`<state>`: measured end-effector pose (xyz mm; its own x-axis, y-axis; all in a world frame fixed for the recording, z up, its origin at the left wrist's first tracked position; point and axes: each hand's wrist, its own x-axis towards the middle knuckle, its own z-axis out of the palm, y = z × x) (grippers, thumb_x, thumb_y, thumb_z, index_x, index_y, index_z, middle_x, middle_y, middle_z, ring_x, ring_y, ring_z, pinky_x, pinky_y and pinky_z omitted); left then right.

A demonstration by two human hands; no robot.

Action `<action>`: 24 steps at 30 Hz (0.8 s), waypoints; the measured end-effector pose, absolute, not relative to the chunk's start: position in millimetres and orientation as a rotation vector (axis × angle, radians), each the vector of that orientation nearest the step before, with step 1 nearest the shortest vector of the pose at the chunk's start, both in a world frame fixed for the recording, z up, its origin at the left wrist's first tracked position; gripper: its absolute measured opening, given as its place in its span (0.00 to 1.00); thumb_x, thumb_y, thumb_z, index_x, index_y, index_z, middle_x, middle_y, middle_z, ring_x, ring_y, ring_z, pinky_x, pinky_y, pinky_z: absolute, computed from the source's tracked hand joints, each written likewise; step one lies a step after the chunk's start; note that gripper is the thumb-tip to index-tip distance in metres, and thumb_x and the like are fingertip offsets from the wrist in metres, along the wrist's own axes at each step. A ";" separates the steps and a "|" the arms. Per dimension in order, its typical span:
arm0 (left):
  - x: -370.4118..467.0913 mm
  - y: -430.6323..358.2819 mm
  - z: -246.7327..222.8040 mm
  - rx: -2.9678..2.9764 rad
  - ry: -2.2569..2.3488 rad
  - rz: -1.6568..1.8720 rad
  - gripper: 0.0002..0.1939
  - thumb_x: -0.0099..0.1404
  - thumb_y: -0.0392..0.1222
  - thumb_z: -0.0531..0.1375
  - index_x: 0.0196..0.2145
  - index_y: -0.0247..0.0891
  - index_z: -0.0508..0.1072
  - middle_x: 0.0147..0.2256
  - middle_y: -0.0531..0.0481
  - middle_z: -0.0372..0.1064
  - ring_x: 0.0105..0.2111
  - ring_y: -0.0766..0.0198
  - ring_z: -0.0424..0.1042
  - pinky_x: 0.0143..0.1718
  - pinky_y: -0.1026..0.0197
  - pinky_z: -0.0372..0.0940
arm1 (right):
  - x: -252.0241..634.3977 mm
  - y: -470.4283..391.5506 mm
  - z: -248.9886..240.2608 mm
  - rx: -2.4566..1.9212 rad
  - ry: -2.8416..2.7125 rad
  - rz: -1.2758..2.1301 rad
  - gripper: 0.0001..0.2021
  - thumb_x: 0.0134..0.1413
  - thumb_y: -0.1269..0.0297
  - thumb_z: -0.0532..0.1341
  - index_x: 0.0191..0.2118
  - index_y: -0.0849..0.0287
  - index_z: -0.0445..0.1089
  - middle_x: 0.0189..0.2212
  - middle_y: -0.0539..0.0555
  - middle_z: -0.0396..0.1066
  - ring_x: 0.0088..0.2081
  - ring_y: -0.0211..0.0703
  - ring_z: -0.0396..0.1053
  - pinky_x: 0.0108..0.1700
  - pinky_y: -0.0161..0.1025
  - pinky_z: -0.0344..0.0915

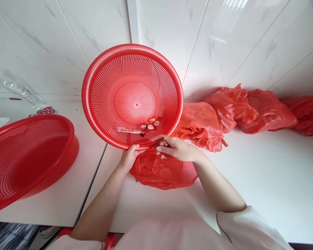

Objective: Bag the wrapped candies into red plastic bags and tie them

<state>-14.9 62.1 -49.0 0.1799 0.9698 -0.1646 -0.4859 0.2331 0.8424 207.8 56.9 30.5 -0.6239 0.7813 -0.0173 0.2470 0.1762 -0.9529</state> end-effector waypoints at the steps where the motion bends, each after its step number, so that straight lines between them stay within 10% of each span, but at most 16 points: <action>1: -14.9 61.9 -48.9 0.732 0.829 1.178 0.17 0.57 0.39 0.60 0.44 0.31 0.76 0.45 0.39 0.77 0.48 0.46 0.75 0.53 0.45 0.67 | 207.4 53.5 31.5 -0.994 -2.101 1.354 0.18 0.65 0.58 0.55 0.57 0.58 0.65 0.35 0.53 0.76 0.33 0.40 0.73 0.38 0.39 0.71; 6: -15.3 61.1 -47.0 0.749 0.848 1.181 0.16 0.58 0.39 0.59 0.45 0.33 0.76 0.46 0.41 0.77 0.48 0.46 0.75 0.52 0.46 0.68 | 206.5 43.4 36.1 -0.926 -2.415 1.069 0.21 0.65 0.53 0.55 0.59 0.55 0.64 0.52 0.57 0.72 0.50 0.46 0.72 0.50 0.43 0.68; 13: -9.0 52.7 -46.4 0.705 0.813 1.155 0.18 0.57 0.37 0.61 0.47 0.34 0.75 0.46 0.42 0.76 0.51 0.46 0.73 0.53 0.45 0.67 | 200.4 62.7 21.7 -1.177 -2.287 0.493 0.19 0.68 0.59 0.51 0.57 0.61 0.65 0.51 0.63 0.71 0.50 0.49 0.71 0.52 0.47 0.67; 19: -4.3 45.1 -52.4 0.704 0.790 1.129 0.15 0.58 0.37 0.61 0.44 0.34 0.77 0.46 0.43 0.77 0.51 0.46 0.73 0.55 0.45 0.65 | 187.7 73.8 -10.8 -1.166 -2.480 0.194 0.31 0.65 0.48 0.52 0.66 0.63 0.56 0.62 0.66 0.61 0.66 0.58 0.53 0.66 0.69 0.29; 24: -4.7 50.0 -49.4 0.644 0.745 1.110 0.19 0.58 0.37 0.59 0.48 0.34 0.75 0.47 0.42 0.76 0.52 0.46 0.73 0.55 0.43 0.66 | 192.5 73.2 -1.6 -1.017 -2.525 0.264 0.31 0.59 0.49 0.60 0.63 0.60 0.60 0.55 0.63 0.68 0.58 0.55 0.64 0.67 0.68 0.33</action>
